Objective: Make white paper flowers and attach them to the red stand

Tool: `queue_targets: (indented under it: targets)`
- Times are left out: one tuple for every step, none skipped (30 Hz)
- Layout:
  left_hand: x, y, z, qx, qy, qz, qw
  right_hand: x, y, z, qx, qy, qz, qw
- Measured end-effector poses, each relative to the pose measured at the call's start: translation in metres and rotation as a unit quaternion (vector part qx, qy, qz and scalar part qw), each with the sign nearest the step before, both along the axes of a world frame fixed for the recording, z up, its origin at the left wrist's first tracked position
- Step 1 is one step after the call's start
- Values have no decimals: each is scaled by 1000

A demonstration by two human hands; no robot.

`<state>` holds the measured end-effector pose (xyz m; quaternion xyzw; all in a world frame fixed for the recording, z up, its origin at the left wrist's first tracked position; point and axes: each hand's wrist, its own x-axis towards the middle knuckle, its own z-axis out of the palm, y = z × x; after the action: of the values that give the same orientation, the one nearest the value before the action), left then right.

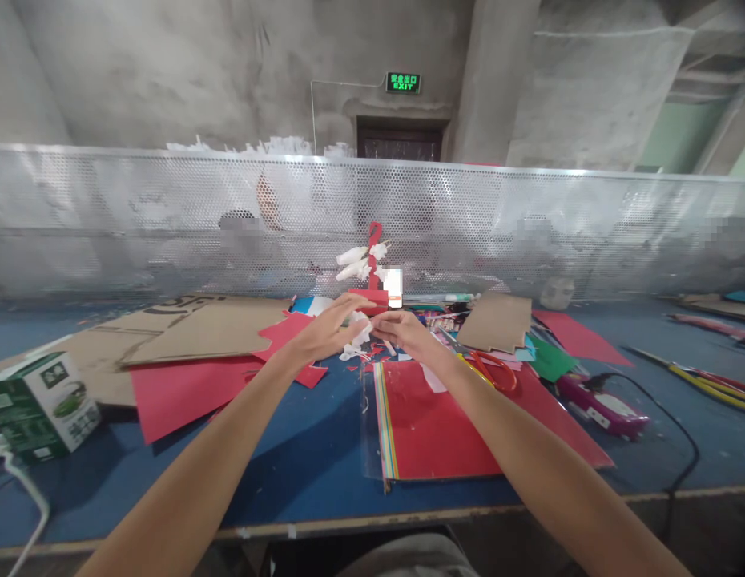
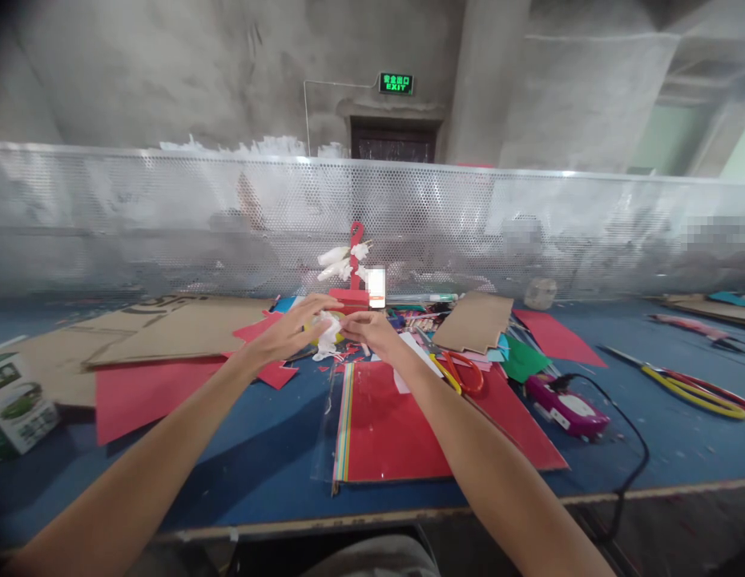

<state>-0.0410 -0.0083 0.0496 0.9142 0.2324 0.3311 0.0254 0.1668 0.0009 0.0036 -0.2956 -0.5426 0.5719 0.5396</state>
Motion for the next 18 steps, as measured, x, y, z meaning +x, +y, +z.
queue_targets:
  targets:
    - [2, 0, -2, -26, -15, -5, 1000, -1, -1, 1, -2, 17, -1, 1000]
    - [5, 0, -4, -46, -29, -5, 999, -2, -1, 2, -7, 35, 0, 999]
    - [9, 1, -8, -62, -35, -6, 997, -3, -2, 4, -13, 53, 1, 999]
    - [12, 3, -11, -66, -53, -2, 996, -4, -2, 4, -21, 69, 3, 997]
    - [16, 6, -15, -69, -79, 5, 994, -6, -2, 5, -27, 79, 6, 996]
    - [19, 8, -18, -76, -110, 9, 991, -7, -2, 5, -31, 84, 11, 996]
    - [22, 10, -20, -92, -137, 10, 986, -8, -2, 5, -33, 84, 15, 996]
    - [25, 11, -22, -112, -161, 9, 981, -8, -1, 5, -34, 84, 19, 996]
    - [26, 12, -23, -133, -182, 7, 974, -9, -1, 4, -33, 82, 22, 996]
    - [27, 13, -22, -154, -199, 6, 968, -9, -1, 4, -32, 81, 25, 996]
    - [28, 13, -22, -169, -213, 5, 962, -9, 0, 3, -29, 79, 28, 996]
    - [28, 13, -21, -178, -222, 5, 959, -8, 0, 2, -24, 76, 32, 996]
    - [27, 12, -19, -181, -224, 6, 957, -8, 1, 0, -19, 73, 37, 996]
    - [26, 12, -18, -183, -219, 9, 958, -7, 2, -1, -15, 70, 41, 997]
    - [26, 12, -17, -184, -208, 11, 961, -7, 3, -2, -11, 68, 43, 997]
    - [25, 12, -17, -185, -195, 12, 963, -6, 3, -2, -9, 67, 44, 997]
    - [24, 12, -16, -186, -184, 13, 965, -6, 4, -3, -8, 67, 45, 997]
    - [23, 13, -16, -186, -176, 12, 967, -5, 4, -3, -8, 67, 46, 997]
